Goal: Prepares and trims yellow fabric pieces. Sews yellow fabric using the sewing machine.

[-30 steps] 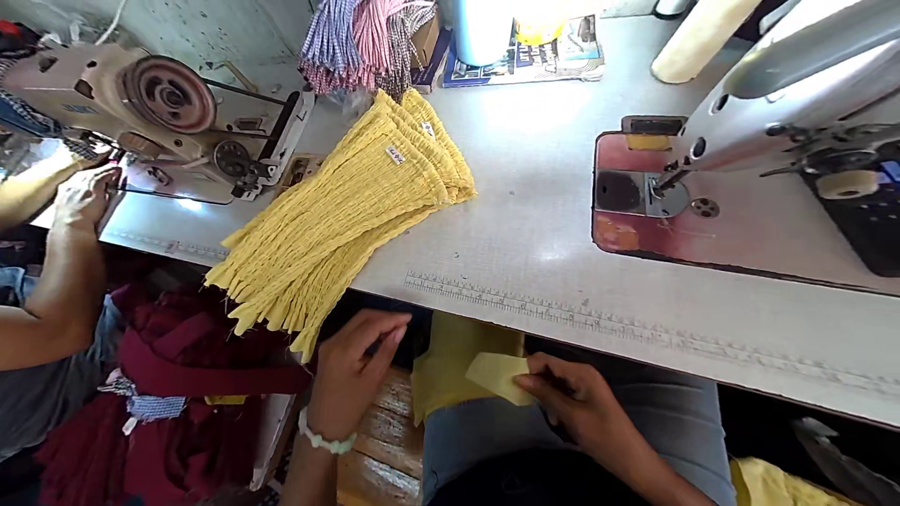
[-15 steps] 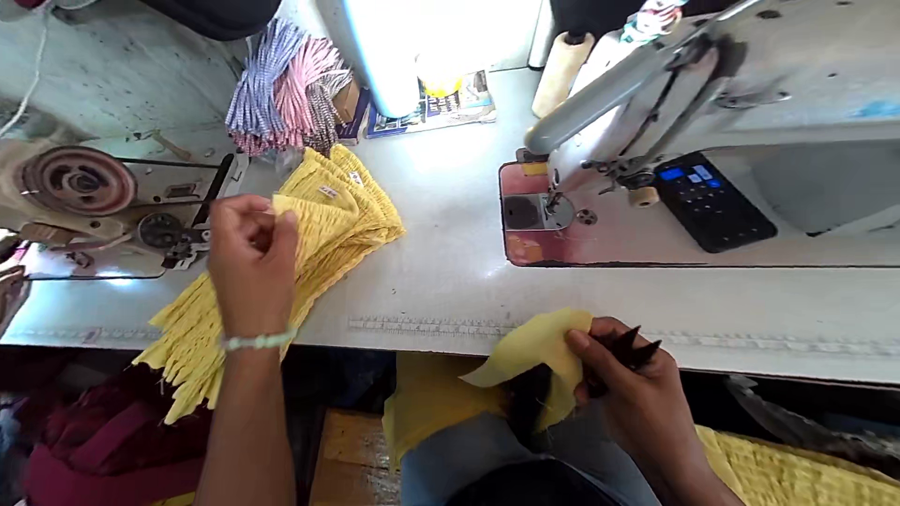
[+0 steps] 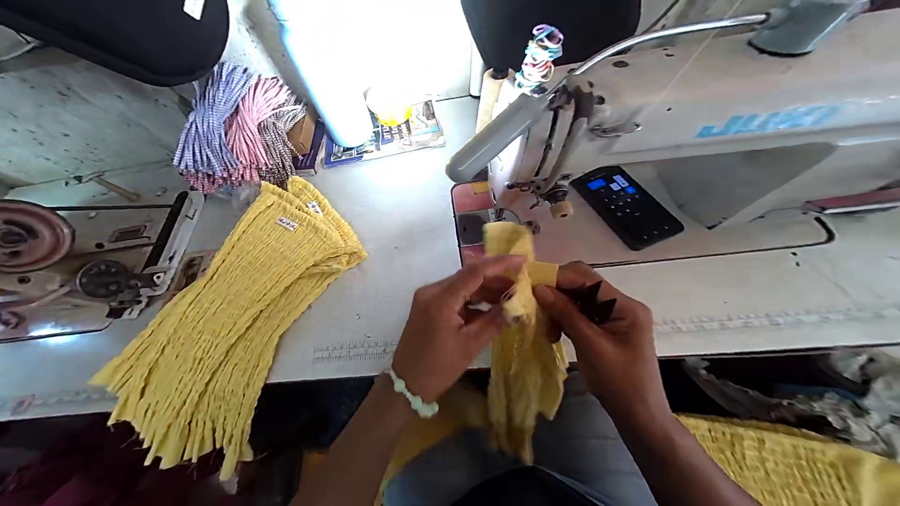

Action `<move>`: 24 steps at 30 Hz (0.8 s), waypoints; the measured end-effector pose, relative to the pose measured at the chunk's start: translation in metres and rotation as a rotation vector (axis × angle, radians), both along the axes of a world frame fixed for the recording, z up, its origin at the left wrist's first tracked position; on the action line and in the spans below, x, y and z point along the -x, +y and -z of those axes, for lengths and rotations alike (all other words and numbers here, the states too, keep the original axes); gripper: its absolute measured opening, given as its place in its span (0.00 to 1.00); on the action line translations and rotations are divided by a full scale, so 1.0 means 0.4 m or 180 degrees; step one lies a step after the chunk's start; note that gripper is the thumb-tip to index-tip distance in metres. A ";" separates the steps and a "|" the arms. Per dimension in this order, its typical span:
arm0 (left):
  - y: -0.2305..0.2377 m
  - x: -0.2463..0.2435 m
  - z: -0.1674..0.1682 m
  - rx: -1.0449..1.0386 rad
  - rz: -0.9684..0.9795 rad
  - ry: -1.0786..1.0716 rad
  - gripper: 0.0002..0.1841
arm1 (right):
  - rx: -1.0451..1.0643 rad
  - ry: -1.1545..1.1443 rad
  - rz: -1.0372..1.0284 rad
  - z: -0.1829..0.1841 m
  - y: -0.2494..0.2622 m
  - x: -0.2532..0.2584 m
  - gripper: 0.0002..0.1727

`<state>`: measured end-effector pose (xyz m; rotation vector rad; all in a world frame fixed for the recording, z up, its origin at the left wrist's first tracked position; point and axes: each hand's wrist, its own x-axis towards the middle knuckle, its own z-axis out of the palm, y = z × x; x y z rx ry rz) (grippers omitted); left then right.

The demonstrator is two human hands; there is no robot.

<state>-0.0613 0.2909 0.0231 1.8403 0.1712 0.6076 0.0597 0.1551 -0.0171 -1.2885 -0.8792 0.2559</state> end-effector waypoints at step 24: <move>-0.037 0.037 -0.020 -0.0920 -0.0656 0.0354 0.06 | -0.0008 -0.0584 -0.0496 -0.024 -0.026 0.018 0.12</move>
